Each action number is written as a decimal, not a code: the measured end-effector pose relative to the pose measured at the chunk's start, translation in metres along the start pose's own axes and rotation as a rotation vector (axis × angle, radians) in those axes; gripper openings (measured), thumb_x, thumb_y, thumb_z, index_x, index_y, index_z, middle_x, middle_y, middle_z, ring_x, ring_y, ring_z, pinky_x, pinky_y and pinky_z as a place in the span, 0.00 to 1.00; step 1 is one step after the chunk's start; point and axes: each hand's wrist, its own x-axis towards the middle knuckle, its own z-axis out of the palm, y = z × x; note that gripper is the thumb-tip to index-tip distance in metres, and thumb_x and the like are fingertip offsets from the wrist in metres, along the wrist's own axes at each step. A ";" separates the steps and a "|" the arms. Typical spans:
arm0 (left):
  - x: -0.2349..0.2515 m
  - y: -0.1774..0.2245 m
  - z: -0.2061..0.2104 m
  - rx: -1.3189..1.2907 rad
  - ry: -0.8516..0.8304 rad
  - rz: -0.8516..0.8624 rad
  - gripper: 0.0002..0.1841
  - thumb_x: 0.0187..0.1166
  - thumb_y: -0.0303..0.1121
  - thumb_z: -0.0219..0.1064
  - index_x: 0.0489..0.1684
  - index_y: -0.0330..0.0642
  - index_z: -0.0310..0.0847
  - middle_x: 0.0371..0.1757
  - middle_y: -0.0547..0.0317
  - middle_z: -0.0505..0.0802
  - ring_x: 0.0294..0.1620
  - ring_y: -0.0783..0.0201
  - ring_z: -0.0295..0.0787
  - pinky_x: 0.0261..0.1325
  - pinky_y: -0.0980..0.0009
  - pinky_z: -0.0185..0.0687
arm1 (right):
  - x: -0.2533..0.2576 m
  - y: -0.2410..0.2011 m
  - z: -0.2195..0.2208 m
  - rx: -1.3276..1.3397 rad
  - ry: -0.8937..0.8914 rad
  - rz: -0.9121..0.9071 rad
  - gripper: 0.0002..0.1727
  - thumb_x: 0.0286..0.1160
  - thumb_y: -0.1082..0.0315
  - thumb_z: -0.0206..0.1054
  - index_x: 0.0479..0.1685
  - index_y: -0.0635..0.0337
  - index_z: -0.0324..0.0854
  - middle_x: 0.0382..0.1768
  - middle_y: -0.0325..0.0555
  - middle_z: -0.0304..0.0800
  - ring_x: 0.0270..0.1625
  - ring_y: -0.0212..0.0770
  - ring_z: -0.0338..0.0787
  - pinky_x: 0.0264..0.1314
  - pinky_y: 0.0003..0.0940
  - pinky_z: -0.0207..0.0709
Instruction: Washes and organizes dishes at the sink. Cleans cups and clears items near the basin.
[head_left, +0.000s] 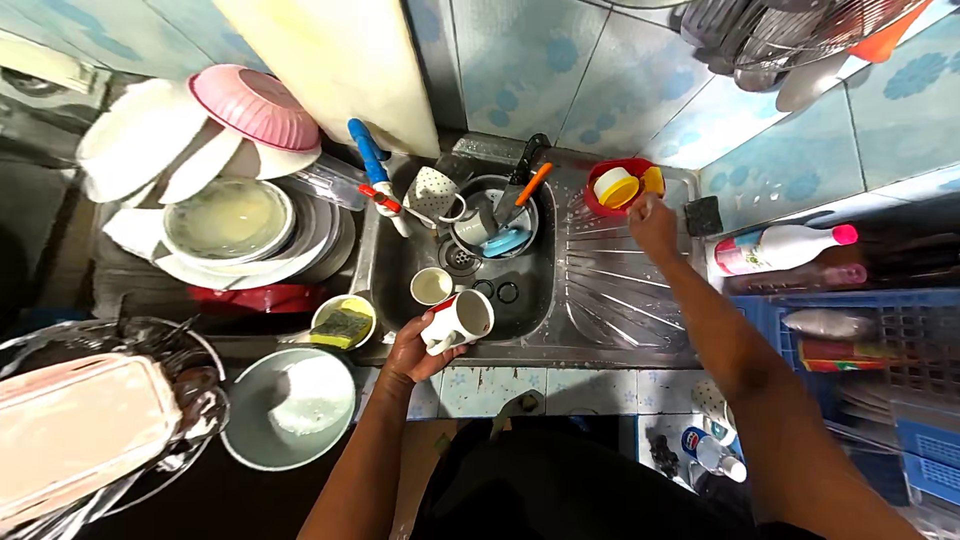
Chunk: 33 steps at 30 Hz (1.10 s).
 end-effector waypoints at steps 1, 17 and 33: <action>0.001 0.001 0.000 0.006 -0.005 -0.002 0.29 0.68 0.51 0.78 0.65 0.45 0.85 0.60 0.39 0.91 0.59 0.43 0.92 0.60 0.45 0.89 | -0.007 -0.010 0.016 -0.001 -0.013 -0.040 0.17 0.79 0.63 0.66 0.61 0.63 0.83 0.51 0.62 0.90 0.51 0.64 0.92 0.55 0.68 0.84; 0.000 0.000 0.009 0.119 0.018 -0.006 0.31 0.66 0.58 0.75 0.65 0.49 0.83 0.57 0.45 0.92 0.55 0.50 0.92 0.58 0.52 0.89 | -0.064 -0.051 0.081 0.184 0.063 0.117 0.21 0.77 0.61 0.74 0.59 0.68 0.81 0.51 0.66 0.91 0.57 0.66 0.91 0.64 0.68 0.79; 0.002 0.001 0.001 0.091 -0.053 -0.017 0.30 0.71 0.56 0.72 0.68 0.47 0.81 0.60 0.43 0.90 0.57 0.49 0.90 0.60 0.52 0.88 | -0.042 -0.126 0.137 0.137 -0.373 -0.307 0.14 0.75 0.67 0.74 0.56 0.63 0.84 0.54 0.62 0.90 0.56 0.59 0.91 0.64 0.62 0.82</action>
